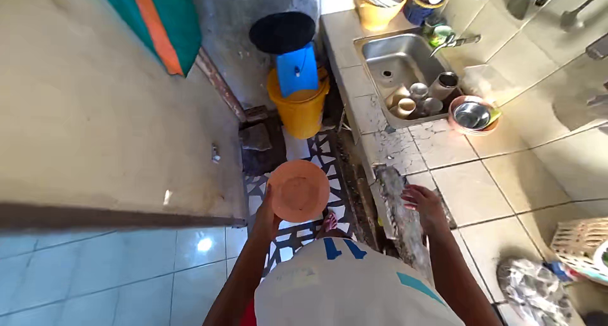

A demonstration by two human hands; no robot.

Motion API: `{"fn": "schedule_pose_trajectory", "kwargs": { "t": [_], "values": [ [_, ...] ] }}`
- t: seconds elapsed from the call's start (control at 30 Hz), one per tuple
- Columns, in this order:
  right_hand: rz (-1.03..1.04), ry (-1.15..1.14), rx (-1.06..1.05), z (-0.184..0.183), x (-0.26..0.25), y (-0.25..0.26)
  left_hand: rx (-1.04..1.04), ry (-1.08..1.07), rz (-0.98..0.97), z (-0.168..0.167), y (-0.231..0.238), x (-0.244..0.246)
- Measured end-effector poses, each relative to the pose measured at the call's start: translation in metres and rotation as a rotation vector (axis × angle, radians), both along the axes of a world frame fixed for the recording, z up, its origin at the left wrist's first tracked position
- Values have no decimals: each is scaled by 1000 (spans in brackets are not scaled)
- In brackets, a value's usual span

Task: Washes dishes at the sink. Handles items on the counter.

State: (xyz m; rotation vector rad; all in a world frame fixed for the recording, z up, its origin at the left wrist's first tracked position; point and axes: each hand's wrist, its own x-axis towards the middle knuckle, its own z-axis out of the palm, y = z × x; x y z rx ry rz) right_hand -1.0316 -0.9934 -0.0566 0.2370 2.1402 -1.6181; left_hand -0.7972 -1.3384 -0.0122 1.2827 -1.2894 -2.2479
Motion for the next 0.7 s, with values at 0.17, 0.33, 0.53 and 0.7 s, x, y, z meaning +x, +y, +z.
{"fn": "schedule_pose_trajectory", "kwargs": {
  "t": [0.17,0.33,0.53,0.7],
  "values": [
    [148,108,67,34,-144,-85,-9,-27,-34,12,-73,-109],
    [371,228,299,50,-303,-152,-55,-15,-87,10,-145,-224],
    [381,281,689,45,-450,-165,-140,60,-472,10,-218,-411],
    [234,171,860,52,-550,-143,-283,35,-876,8,-213,-587]
  ]
}}
